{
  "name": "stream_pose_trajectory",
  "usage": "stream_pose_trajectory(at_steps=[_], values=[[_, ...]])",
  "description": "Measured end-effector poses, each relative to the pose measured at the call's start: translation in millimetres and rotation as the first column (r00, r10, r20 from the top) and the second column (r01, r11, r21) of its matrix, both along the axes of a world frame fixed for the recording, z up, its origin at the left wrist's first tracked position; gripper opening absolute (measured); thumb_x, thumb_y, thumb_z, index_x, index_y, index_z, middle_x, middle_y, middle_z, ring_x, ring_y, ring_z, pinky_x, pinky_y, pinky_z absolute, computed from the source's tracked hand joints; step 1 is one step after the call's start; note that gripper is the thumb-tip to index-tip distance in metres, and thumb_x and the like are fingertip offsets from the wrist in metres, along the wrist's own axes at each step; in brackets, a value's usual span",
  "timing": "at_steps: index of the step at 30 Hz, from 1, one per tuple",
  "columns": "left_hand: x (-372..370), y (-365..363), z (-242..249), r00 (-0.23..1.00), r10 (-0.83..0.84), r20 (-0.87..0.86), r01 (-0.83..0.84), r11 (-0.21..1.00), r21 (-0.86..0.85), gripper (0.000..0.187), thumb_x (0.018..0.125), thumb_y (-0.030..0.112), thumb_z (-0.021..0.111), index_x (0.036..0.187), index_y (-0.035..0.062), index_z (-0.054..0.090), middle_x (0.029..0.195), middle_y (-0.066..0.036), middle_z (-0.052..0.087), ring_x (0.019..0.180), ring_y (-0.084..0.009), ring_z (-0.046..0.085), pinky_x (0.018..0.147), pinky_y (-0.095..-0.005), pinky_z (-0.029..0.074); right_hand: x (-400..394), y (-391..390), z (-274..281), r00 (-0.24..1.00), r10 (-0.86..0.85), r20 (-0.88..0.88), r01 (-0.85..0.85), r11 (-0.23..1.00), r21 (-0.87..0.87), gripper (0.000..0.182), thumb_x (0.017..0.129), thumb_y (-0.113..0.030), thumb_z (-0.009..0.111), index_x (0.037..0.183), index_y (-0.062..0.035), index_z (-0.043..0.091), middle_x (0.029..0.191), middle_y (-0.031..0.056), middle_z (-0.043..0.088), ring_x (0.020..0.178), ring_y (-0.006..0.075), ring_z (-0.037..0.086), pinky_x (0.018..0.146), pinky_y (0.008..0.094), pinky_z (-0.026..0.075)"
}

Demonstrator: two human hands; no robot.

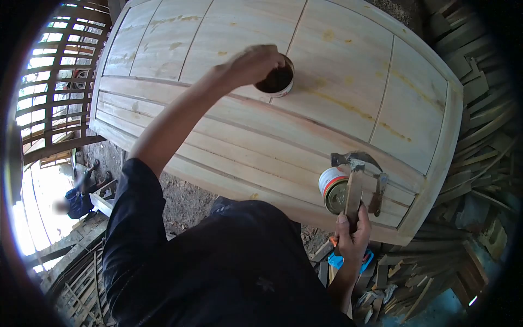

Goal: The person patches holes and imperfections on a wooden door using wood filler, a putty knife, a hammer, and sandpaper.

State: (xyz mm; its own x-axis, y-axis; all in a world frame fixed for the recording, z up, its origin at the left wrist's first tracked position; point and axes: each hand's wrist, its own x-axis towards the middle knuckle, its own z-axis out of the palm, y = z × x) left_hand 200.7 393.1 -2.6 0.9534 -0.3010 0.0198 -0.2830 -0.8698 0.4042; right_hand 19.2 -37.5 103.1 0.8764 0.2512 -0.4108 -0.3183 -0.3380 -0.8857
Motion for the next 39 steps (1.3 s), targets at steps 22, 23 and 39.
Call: stream_pose_trajectory(at_steps=[22,23,39], values=[[-325,-12,-75,0.982,0.187,-0.006,-0.187,0.982,0.038,0.016,0.085,0.012,0.072,0.100,0.0137,0.076,0.100,-0.005,0.074,0.099,-0.0261,0.070,0.087,-0.0425,0.055,-53,36,8,0.987,0.159,0.030,-0.161,0.981,0.104,0.030,0.103,-0.013,0.056,0.127,0.0038,0.050,0.075,0.0006,0.052,0.053,0.0040,0.044,0.046,0.0210,0.037],[-324,-17,-69,0.958,0.286,-0.015,-0.286,0.958,-0.024,0.014,0.086,0.012,0.073,0.100,0.0120,0.076,0.101,-0.005,0.075,0.098,-0.0259,0.070,0.087,-0.0414,0.055,-55,36,9,0.987,0.155,0.034,-0.158,0.981,0.109,0.029,0.102,-0.014,0.059,0.124,0.0037,0.052,0.072,0.0000,0.052,0.052,0.0038,0.045,0.046,0.0216,0.037],[-348,-51,-82,0.674,0.422,-0.606,-0.737,0.435,-0.517,0.027,0.095,0.017,0.071,0.117,0.0019,0.073,0.103,-0.011,0.076,0.098,-0.0166,0.070,0.089,-0.0319,0.054,-78,28,3,0.983,0.179,0.043,-0.183,0.979,0.090,0.042,0.103,-0.014,0.058,0.138,0.0063,0.049,0.071,-0.0012,0.052,0.052,0.0025,0.044,0.045,0.0206,0.036]])
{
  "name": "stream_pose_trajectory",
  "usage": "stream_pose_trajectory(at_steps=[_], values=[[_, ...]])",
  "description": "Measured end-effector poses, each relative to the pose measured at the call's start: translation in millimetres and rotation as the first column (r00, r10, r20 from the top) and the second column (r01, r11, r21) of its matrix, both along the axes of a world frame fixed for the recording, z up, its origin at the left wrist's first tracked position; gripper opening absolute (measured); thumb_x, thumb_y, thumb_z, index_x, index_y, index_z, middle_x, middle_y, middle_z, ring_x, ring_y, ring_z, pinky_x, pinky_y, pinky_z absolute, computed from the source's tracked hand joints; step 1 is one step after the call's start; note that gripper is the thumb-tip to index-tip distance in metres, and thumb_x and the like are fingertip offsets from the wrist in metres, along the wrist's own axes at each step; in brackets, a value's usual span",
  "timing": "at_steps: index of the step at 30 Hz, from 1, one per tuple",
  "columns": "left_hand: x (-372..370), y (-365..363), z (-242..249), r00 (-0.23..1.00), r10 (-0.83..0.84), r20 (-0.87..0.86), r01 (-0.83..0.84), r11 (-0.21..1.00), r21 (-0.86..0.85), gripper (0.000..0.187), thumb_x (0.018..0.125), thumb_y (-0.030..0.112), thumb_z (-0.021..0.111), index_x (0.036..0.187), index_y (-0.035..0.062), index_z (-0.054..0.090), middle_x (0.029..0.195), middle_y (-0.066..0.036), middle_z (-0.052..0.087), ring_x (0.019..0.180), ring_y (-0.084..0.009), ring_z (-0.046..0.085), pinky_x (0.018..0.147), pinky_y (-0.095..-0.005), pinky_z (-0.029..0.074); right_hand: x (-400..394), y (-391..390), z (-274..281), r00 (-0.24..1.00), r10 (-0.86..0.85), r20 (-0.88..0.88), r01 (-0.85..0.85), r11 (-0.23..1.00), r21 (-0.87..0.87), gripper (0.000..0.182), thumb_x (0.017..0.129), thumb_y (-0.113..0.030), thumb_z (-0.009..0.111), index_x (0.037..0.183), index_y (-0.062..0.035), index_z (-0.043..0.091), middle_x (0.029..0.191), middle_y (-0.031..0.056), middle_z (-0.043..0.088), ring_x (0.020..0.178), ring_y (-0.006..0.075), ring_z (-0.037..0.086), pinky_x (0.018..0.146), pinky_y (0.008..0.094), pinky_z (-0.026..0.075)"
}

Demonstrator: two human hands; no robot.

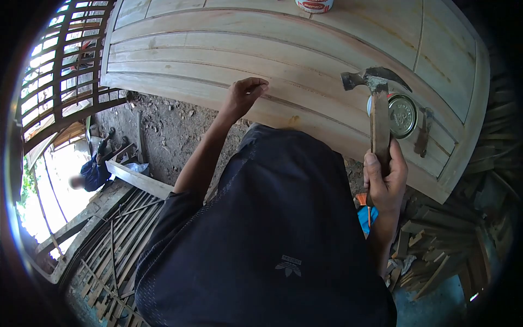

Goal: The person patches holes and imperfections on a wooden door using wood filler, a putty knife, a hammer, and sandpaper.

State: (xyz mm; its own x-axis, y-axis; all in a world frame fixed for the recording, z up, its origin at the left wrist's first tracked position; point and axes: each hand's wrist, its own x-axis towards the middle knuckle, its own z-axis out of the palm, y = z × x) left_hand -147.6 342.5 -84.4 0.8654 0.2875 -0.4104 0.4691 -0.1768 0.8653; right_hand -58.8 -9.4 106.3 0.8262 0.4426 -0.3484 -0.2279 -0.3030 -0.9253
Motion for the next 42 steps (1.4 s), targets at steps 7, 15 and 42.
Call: stream_pose_trajectory(at_steps=[7,15,42], values=[[6,-11,3,0.999,0.004,-0.047,0.004,0.988,0.157,0.024,0.090,0.021,0.076,0.106,0.0036,0.077,0.094,-0.014,0.078,0.092,-0.0231,0.077,0.083,-0.0339,0.059,0,-2,-1,0.997,0.074,-0.012,-0.075,0.997,-0.027,0.041,0.105,-0.018,0.055,0.138,0.0054,0.047,0.079,0.0011,0.054,0.055,0.0034,0.045,0.048,0.0206,0.038],[5,-15,-3,1.000,-0.013,-0.004,0.013,0.969,0.246,0.022,0.090,0.019,0.077,0.106,0.0034,0.078,0.091,-0.011,0.079,0.086,-0.0166,0.076,0.078,-0.0307,0.058,-1,-2,-2,0.995,0.103,-0.015,-0.104,0.993,-0.057,0.048,0.105,-0.019,0.056,0.145,0.0046,0.044,0.076,-0.0003,0.053,0.055,0.0033,0.046,0.048,0.0207,0.037],[2,-22,-5,0.994,-0.078,0.078,0.036,0.899,0.436,0.016,0.087,0.016,0.079,0.096,0.0036,0.078,0.085,-0.013,0.077,0.080,-0.0218,0.078,0.072,-0.0320,0.060,9,10,-2,0.989,0.149,0.024,-0.148,0.987,-0.055,0.051,0.100,-0.016,0.064,0.143,0.0068,0.049,0.074,-0.0007,0.058,0.055,0.0028,0.047,0.048,0.0217,0.037]])
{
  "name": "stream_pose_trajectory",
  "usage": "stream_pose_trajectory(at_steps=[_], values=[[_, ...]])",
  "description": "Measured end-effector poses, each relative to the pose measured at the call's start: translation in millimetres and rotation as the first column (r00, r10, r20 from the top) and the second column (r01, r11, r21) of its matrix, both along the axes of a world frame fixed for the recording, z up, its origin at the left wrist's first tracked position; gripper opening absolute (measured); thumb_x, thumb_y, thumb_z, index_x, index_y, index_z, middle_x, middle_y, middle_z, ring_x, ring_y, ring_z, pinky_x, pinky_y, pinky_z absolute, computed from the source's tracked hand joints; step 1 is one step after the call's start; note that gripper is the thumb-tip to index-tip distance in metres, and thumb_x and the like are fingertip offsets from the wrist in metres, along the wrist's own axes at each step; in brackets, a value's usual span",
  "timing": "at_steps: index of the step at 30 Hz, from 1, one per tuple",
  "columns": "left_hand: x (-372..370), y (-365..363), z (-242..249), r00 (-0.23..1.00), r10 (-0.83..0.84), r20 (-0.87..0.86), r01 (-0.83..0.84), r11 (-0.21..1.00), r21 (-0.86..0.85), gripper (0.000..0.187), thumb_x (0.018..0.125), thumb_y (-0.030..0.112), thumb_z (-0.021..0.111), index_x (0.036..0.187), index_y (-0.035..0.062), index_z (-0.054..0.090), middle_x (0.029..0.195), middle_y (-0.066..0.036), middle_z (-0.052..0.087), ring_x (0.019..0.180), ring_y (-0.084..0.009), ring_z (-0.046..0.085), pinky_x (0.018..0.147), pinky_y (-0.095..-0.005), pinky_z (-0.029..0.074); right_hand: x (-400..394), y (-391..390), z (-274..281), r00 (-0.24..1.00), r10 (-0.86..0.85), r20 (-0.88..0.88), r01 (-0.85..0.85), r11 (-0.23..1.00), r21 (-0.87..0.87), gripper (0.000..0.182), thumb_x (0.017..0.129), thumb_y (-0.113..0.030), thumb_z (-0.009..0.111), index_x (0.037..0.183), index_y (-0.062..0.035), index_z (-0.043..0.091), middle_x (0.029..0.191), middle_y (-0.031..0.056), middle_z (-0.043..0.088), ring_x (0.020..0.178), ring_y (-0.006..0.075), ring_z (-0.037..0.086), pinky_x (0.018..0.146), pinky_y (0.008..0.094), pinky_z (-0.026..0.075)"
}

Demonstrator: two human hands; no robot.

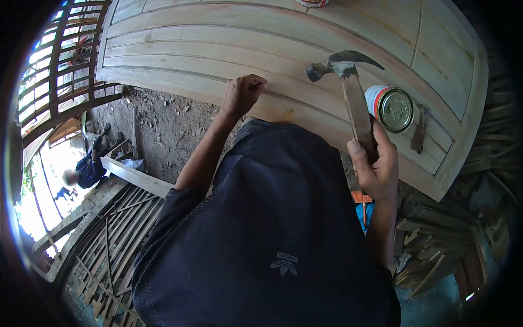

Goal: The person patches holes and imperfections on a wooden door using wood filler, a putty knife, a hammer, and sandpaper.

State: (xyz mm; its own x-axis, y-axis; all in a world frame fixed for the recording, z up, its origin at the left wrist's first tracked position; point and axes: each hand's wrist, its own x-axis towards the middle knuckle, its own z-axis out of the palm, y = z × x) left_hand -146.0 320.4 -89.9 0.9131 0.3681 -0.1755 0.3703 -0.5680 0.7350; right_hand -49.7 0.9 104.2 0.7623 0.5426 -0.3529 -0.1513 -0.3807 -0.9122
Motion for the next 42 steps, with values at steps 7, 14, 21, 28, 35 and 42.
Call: stream_pose_trajectory(at_steps=[7,14,21,28,35,42], values=[[-2,-11,-2,0.991,0.068,0.111,-0.068,0.998,-0.007,0.008,0.084,0.013,0.075,0.089,0.0073,0.077,0.078,-0.011,0.075,0.072,-0.0257,0.075,0.067,-0.0359,0.058,8,15,-1,0.996,0.070,0.047,-0.073,0.996,0.057,0.043,0.098,-0.015,0.066,0.134,0.0067,0.055,0.080,0.0011,0.059,0.066,0.0047,0.050,0.060,0.0221,0.041],[-3,-16,5,0.995,0.058,0.083,-0.060,0.998,0.027,0.009,0.087,0.015,0.073,0.089,0.0075,0.076,0.081,-0.011,0.076,0.075,-0.0255,0.075,0.069,-0.0363,0.058,17,35,-10,0.986,0.166,0.026,-0.165,0.986,-0.015,0.045,0.098,-0.017,0.064,0.133,0.0101,0.055,0.080,0.0073,0.062,0.068,0.0107,0.054,0.062,0.0286,0.045],[-12,-22,-5,0.992,0.092,0.082,-0.097,0.994,0.058,0.036,0.090,0.017,0.072,0.125,0.0098,0.064,0.090,-0.010,0.078,0.084,-0.0273,0.076,0.075,-0.0389,0.059,30,73,-54,0.862,0.414,0.293,-0.358,0.905,-0.229,0.046,0.097,-0.013,0.057,0.139,0.0040,0.050,0.092,0.0322,0.066,0.083,0.0465,0.068,0.074,0.0485,0.052],[-11,-32,2,0.982,0.185,0.045,-0.186,0.982,0.024,0.051,0.090,0.018,0.072,0.137,0.0075,0.055,0.095,-0.012,0.078,0.086,-0.0293,0.076,0.078,-0.0401,0.059,41,91,-90,0.767,0.553,0.326,-0.453,0.826,-0.337,0.050,0.096,-0.010,0.058,0.143,0.0009,0.047,0.094,0.0323,0.067,0.089,0.0507,0.066,0.078,0.0563,0.050],[-10,-32,7,0.980,0.198,0.023,-0.198,0.980,0.010,0.051,0.089,0.018,0.072,0.136,0.0068,0.055,0.094,-0.011,0.078,0.087,-0.0294,0.076,0.079,-0.0388,0.058,38,93,-104,0.721,0.583,0.375,-0.484,0.811,-0.329,0.049,0.095,-0.009,0.059,0.142,0.0026,0.049,0.093,0.0325,0.067,0.089,0.0499,0.066,0.077,0.0553,0.051],[-10,-31,10,0.979,0.200,-0.048,-0.200,0.980,0.004,0.050,0.091,0.017,0.073,0.136,0.0064,0.056,0.096,-0.012,0.079,0.093,-0.0280,0.076,0.082,-0.0386,0.059,40,97,-91,0.781,0.567,0.261,-0.458,0.804,-0.379,0.052,0.098,-0.014,0.057,0.148,-0.0049,0.047,0.117,0.0311,0.066,0.104,0.0513,0.063,0.089,0.0552,0.050]])
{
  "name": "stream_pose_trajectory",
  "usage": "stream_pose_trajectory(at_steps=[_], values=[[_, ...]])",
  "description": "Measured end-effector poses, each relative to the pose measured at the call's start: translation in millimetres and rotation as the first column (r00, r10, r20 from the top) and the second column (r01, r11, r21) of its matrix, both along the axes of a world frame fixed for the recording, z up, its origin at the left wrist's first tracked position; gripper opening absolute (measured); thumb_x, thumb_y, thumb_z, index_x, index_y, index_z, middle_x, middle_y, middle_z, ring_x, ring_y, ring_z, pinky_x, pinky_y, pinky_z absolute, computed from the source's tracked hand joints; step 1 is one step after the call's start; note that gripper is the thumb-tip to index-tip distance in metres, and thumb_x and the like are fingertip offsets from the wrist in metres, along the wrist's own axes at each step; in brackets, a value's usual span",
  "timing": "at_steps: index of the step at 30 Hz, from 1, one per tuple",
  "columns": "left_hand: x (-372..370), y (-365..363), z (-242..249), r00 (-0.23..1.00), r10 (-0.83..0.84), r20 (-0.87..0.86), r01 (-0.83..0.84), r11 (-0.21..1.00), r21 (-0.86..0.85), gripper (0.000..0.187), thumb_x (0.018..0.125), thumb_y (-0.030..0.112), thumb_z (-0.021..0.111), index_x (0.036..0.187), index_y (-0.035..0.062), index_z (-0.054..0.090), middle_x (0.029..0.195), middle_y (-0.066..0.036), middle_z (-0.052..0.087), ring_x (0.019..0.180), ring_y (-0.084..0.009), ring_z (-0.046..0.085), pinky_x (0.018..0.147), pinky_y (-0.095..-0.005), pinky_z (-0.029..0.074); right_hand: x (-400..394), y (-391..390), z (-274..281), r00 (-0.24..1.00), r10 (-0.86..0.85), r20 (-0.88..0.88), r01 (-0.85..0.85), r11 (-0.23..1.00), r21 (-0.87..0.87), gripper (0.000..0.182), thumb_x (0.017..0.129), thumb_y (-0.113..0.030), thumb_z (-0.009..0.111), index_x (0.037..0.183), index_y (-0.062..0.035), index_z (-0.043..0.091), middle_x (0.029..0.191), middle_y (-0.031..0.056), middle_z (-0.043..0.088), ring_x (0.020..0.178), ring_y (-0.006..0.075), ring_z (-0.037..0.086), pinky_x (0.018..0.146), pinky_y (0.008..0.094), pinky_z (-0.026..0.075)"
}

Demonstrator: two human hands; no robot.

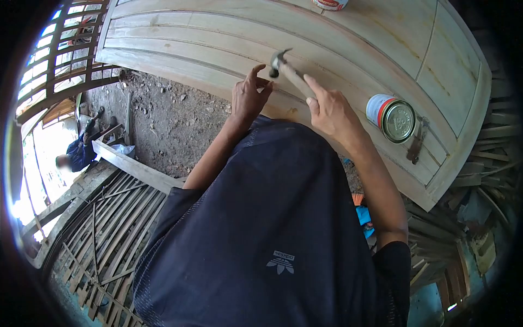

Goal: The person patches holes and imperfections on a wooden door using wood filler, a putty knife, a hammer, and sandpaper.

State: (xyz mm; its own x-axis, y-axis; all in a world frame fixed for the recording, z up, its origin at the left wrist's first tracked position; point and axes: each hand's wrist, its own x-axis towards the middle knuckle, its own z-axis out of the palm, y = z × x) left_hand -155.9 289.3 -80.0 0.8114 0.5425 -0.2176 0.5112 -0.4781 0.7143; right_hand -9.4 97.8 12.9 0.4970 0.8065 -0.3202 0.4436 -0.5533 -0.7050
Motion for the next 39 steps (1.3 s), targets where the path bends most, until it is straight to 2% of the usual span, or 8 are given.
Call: stream_pose_trajectory(at_steps=[3,5,11,21,23,33,36,39], values=[[1,0,-1,1.000,-0.002,0.003,0.002,1.000,0.000,0.050,0.091,0.018,0.073,0.136,0.0076,0.056,0.096,-0.012,0.079,0.093,-0.0284,0.076,0.082,-0.0387,0.059,0,-3,-4,0.998,0.052,-0.026,-0.052,0.999,-0.008,0.052,0.098,-0.014,0.057,0.148,-0.0055,0.047,0.117,0.0313,0.066,0.103,0.0513,0.063,0.090,0.0550,0.051],[0,-2,0,1.000,0.006,-0.004,-0.006,1.000,-0.005,0.050,0.091,0.019,0.073,0.136,0.0083,0.056,0.097,-0.012,0.079,0.093,-0.0286,0.076,0.082,-0.0389,0.059,-3,-1,-3,0.998,0.010,0.054,-0.013,0.998,0.058,0.051,0.096,-0.011,0.058,0.144,0.0019,0.048,0.111,0.0328,0.066,0.098,0.0503,0.065,0.086,0.0556,0.051],[1,-2,4,0.999,0.008,-0.034,-0.008,1.000,0.022,0.049,0.091,0.020,0.073,0.136,0.0090,0.057,0.097,-0.011,0.079,0.093,-0.0278,0.076,0.082,-0.0396,0.058,0,-4,-9,0.999,-0.002,0.042,0.002,1.000,0.001,0.053,0.097,-0.012,0.058,0.148,-0.0050,0.047,0.120,0.0311,0.065,0.105,0.0516,0.062,0.091,0.0555,0.050],[-2,-3,5,1.000,0.011,-0.021,-0.011,0.999,0.032,0.049,0.090,0.020,0.074,0.135,0.0083,0.057,0.098,-0.011,0.078,0.094,-0.0287,0.076,0.082,-0.0400,0.058,2,-5,-9,0.997,0.076,-0.022,-0.076,0.997,-0.027,0.051,0.096,-0.010,0.058,0.146,-0.0038,0.050,0.124,0.0304,0.064,0.107,0.0505,0.062,0.093,0.0530,0.051],[-1,-3,4,1.000,0.007,-0.016,-0.007,1.000,0.028,0.049,0.090,0.019,0.073,0.135,0.0081,0.057,0.098,-0.012,0.078,0.094,-0.0290,0.076,0.082,-0.0403,0.058,6,-8,-12,0.998,0.043,0.052,-0.048,0.994,0.099,0.048,0.095,-0.011,0.058,0.141,0.0018,0.051,0.101,0.0331,0.067,0.093,0.0500,0.066,0.082,0.0550,0.052],[-4,-3,0,1.000,-0.001,-0.023,0.002,0.999,0.054,0.049,0.091,0.020,0.072,0.135,0.0080,0.057,0.098,-0.011,0.078,0.094,-0.0286,0.076,0.081,-0.0395,0.059,6,-4,-5,0.999,0.051,0.005,-0.051,0.998,0.025,0.048,0.095,-0.010,0.059,0.142,0.0002,0.051,0.096,0.0326,0.066,0.091,0.0502,0.065,0.079,0.0560,0.049],[-1,-2,2,1.000,-0.010,-0.020,0.011,0.999,0.052,0.048,0.091,0.020,0.072,0.135,0.0076,0.057,0.098,-0.011,0.079,0.093,-0.0283,0.076,0.081,-0.0398,0.059,8,-7,-8,0.998,0.056,-0.013,-0.056,0.998,0.021,0.050,0.096,-0.012,0.059,0.145,-0.0033,0.051,0.117,0.0315,0.066,0.108,0.0512,0.062,0.092,0.0528,0.051],[-4,-2,2,1.000,-0.018,-0.020,0.019,0.998,0.053,0.050,0.090,0.019,0.073,0.136,0.0069,0.057,0.098,-0.012,0.078,0.091,-0.0281,0.076,0.081,-0.0392,0.059,4,-7,-8,0.998,0.070,-0.003,-0.070,0.995,0.068,0.048,0.095,-0.009,0.059,0.142,0.0004,0.052,0.096,0.0329,0.066,0.091,0.0513,0.065,0.078,0.0559,0.049]])
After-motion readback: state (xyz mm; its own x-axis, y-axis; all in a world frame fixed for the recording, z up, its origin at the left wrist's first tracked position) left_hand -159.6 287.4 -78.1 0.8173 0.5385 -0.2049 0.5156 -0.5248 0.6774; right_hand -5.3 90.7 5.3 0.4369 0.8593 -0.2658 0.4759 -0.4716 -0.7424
